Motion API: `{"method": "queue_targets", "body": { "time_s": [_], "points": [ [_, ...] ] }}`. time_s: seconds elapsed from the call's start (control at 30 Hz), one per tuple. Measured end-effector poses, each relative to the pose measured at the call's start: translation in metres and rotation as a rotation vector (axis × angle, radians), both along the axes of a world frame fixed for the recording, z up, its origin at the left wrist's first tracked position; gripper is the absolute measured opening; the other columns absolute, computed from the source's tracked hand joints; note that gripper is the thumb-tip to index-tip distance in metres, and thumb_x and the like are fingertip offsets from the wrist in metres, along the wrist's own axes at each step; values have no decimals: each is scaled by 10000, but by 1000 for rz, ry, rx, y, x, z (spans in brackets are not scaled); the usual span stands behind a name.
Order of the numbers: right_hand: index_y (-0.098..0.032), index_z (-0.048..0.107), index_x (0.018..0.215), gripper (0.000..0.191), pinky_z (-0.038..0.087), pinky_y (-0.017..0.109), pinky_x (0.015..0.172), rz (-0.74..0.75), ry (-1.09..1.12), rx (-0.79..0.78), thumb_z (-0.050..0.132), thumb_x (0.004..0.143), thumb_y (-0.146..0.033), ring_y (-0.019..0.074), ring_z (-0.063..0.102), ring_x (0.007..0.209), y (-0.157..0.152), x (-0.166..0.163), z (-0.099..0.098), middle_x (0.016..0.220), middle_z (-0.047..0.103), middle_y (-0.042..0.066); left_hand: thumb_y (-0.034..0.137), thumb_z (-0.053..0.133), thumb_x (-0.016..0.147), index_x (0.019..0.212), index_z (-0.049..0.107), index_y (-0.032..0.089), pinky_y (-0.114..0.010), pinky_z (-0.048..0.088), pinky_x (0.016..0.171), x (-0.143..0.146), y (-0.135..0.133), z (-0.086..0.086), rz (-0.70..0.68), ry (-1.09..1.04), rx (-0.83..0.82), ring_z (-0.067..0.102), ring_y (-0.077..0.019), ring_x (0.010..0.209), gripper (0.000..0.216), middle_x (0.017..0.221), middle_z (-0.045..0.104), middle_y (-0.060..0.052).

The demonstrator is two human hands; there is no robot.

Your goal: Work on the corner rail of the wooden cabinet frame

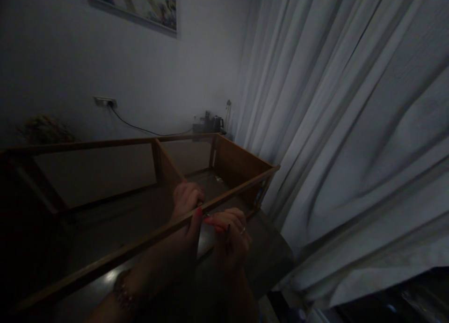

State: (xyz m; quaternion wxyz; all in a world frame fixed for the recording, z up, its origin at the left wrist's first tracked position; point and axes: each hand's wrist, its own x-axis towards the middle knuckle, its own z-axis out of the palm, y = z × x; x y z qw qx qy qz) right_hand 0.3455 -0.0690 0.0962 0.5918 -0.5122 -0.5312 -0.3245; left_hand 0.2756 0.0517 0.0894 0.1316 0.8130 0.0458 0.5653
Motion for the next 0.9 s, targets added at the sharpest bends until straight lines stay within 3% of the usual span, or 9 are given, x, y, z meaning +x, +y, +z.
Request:
{"method": "queue_targets", "body": {
  "time_s": [0.2,0.4,0.57,0.7,0.9],
  "points": [
    [-261,758,948,333,527,302,675,37,36,-25,499,1121,-378,165,656,745,-1,2,3,761,750,-18,409,188,1113,923,457,255,-457,404,1006,2,0,-2,9,-20,0,540,-265,961,364,901,582,-49],
    [-282,811,1040,258,508,343,646,80,-18,6,571,1092,-361,179,640,712,-1,6,1,734,733,-9,373,228,1098,906,450,257,-462,416,1012,1,-1,0,6,-3,-29,556,-265,936,316,882,586,-41],
    [-305,821,1041,190,471,328,611,133,68,62,640,1061,-360,178,624,719,8,3,-5,701,700,-22,370,256,1086,910,474,256,-485,430,1067,-3,-2,2,13,65,-62,573,-273,1013,302,935,622,-65],
    [-295,813,976,254,473,319,615,209,175,125,612,1071,-417,176,609,699,20,0,-13,667,674,-24,372,283,1084,912,498,247,-493,438,1082,-6,-1,2,13,93,-66,573,-273,1022,302,944,625,-76],
    [-268,788,942,346,503,367,685,182,186,104,567,1071,-501,202,631,708,21,-3,-20,673,670,-6,370,326,1066,959,572,244,-527,442,1106,-4,1,-1,3,169,-87,587,-296,1063,297,993,650,-95]
  ]
}}
